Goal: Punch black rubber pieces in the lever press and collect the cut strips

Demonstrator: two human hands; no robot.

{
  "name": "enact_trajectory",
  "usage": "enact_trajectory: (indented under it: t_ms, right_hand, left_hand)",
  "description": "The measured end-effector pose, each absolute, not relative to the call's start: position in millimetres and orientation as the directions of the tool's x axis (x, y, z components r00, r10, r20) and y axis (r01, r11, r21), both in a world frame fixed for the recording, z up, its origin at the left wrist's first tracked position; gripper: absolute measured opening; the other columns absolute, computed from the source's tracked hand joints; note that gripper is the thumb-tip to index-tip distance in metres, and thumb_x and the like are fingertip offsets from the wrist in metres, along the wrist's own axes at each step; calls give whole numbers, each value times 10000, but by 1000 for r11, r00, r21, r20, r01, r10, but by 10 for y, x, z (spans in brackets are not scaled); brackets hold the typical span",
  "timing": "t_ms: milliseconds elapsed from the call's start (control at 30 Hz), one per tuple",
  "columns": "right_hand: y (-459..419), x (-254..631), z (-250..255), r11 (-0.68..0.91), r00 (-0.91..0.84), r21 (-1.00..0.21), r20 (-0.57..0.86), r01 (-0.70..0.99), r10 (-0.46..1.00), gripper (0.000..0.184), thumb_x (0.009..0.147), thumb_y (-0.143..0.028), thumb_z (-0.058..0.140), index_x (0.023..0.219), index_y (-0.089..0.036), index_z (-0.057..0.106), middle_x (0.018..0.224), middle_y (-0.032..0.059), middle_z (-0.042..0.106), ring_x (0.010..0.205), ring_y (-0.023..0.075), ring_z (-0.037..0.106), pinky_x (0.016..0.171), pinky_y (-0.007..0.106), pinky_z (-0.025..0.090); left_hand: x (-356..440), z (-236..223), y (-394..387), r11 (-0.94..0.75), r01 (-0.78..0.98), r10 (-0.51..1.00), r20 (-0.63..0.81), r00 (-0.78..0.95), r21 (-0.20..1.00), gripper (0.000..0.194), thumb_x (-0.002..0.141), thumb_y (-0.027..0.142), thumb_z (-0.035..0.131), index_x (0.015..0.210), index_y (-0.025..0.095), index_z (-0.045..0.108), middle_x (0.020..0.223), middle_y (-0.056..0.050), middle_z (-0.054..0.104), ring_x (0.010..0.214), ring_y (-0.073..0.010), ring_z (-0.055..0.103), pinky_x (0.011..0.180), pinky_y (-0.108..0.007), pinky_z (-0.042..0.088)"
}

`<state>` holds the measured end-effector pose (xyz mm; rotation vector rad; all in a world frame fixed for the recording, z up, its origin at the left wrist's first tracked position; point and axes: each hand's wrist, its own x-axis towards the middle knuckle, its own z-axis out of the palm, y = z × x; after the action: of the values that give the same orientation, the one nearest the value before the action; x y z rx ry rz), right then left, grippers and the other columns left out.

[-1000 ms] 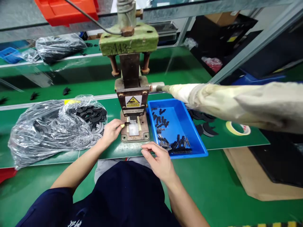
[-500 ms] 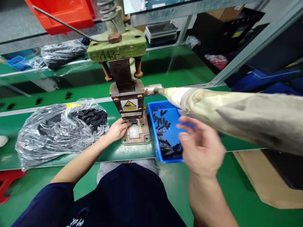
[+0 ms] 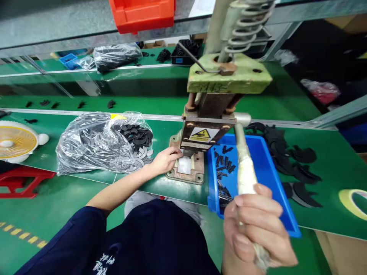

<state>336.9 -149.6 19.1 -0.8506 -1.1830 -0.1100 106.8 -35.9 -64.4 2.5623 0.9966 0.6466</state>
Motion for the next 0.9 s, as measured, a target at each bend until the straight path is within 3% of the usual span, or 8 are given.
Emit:
enact_trajectory:
  t_ms: [100,167,367,467,633,767,833,900]
  right_hand:
    - [-1392,3257,71,835,377,-257,924,487,64,599,746,-425,655,559,-191,135,452,-45,328,454,150,413,581,426,386]
    - [-1344,3259,54,860,362,-206,932,466,27,582,762,-373,633,581,-193,110,460,-44,346,465,151,430,585,419,381]
    - [-1377,3236,103,844,396,-265,915,466,69,559,760,-324,644,580,-196,130,456,-50,362,482,148,442,617,425,422]
    - [-1491,3179,155,797,444,-397,877,455,183,525,777,-325,662,555,-209,201,488,-49,416,527,162,469,659,450,455]
    - [-1670,3168,231,716,419,-564,815,411,401,358,798,-284,673,558,-251,410,569,-45,501,638,182,533,821,517,490]
    - [-1726,3226,224,716,359,-570,818,403,448,282,789,-226,663,602,-270,456,617,-42,544,675,203,573,863,552,516]
    - [-1745,3246,210,717,338,-573,817,397,466,252,783,-190,654,635,-282,473,647,-44,560,699,208,578,887,560,516]
    - [-1764,3254,195,710,335,-590,806,384,488,251,775,-143,636,657,-290,471,680,-46,568,728,216,579,934,581,502]
  left_hand:
    - [962,-567,-422,-689,566,713,281,643,452,431,874,83,441,1246,162,643,1233,-102,610,1158,-207,567,1021,-317,480]
    - [799,-485,-478,-603,667,794,248,555,437,395,890,107,454,1229,169,647,1216,-102,614,1141,-215,567,1015,-331,480]
    - [157,-285,-598,-118,990,992,-22,120,79,266,902,279,582,1124,160,667,1140,-144,580,1062,-295,555,868,-382,501]
    - [43,-274,-618,-107,994,985,-141,102,-32,278,882,291,620,1124,157,651,1146,-147,563,1049,-303,559,829,-373,494]
    - [63,-279,-583,-175,982,974,-154,164,-65,212,918,213,510,1038,114,653,1079,-162,589,966,-273,606,844,-358,484]
    - [-95,-208,-465,-108,992,993,-36,111,67,261,902,133,435,996,97,675,965,-160,650,929,-272,642,857,-366,490]
    - [-200,-147,-387,10,960,998,61,-28,281,245,875,139,474,986,110,690,924,-141,682,914,-265,658,872,-369,497]
    - [-250,-81,-322,139,776,972,64,-225,616,196,835,178,548,956,130,694,872,-104,704,843,-235,674,830,-347,521]
